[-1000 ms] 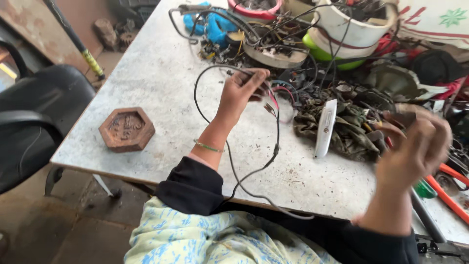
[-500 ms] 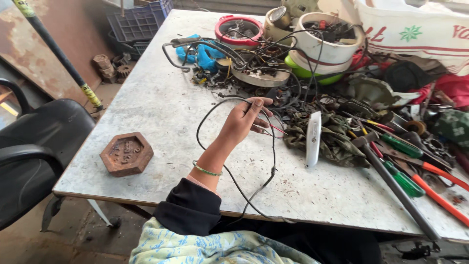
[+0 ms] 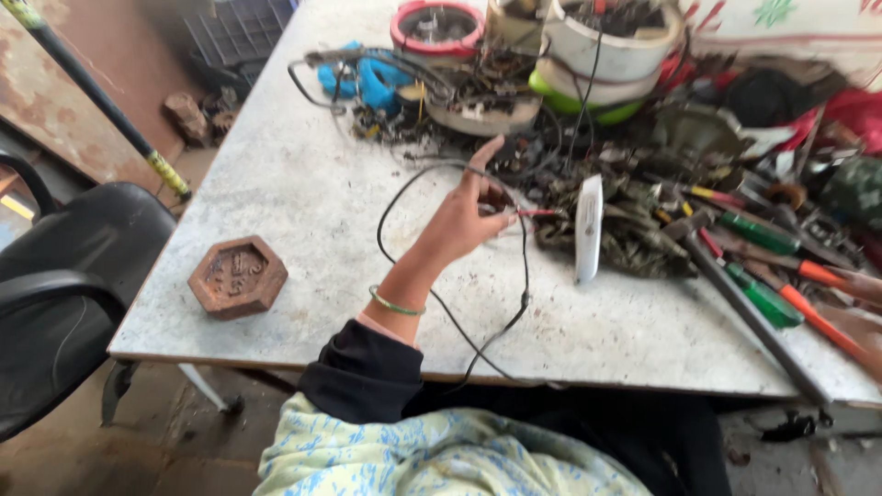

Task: The person strips the insulation from the ends of several wires and twists the copper strands together by hand.

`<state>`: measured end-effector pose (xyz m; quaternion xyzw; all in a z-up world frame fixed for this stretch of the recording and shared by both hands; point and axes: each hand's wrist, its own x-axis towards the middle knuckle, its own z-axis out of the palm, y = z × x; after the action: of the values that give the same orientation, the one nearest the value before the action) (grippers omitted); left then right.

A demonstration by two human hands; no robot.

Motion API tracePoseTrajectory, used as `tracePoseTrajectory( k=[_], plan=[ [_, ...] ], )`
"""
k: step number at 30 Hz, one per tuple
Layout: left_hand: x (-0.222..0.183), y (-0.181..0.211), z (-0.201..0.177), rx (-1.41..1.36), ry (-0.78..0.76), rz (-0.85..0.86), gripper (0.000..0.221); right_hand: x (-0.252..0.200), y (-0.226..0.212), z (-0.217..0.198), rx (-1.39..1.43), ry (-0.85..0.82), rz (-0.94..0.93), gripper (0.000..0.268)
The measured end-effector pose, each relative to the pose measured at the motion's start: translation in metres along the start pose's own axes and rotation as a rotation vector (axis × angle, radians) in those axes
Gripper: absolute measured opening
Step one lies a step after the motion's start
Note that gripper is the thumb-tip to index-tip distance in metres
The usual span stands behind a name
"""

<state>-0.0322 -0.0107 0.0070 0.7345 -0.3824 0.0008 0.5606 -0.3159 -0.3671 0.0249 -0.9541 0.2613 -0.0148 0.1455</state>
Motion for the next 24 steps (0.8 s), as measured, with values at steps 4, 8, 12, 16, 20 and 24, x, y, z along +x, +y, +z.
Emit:
tracePoseTrajectory(
  k=[4,8,12,16,20,24],
  plan=[
    [-0.003,-0.007,-0.005,-0.162,-0.035,0.143,0.098,0.031,-0.131,0.016,0.396,-0.083,-0.548,0.036],
    [-0.002,-0.007,-0.013,-0.322,0.0,0.158,0.091,0.077,-0.22,0.053,0.518,-0.289,-0.57,0.038],
    [0.006,-0.011,-0.028,-0.353,0.084,0.195,0.076,0.115,-0.237,0.084,1.057,-0.599,-0.513,0.034],
    [0.007,-0.01,-0.028,-0.239,0.096,0.182,0.063,0.122,-0.228,0.11,1.223,-0.622,-0.519,0.031],
    [0.004,-0.004,-0.033,-0.295,-0.071,0.061,0.051,0.118,-0.216,0.115,1.329,-0.583,-0.463,0.026],
    [0.003,0.004,-0.034,-0.286,-0.153,-0.012,0.045,0.109,-0.215,0.114,1.376,-0.507,-0.471,0.025]
  ],
)
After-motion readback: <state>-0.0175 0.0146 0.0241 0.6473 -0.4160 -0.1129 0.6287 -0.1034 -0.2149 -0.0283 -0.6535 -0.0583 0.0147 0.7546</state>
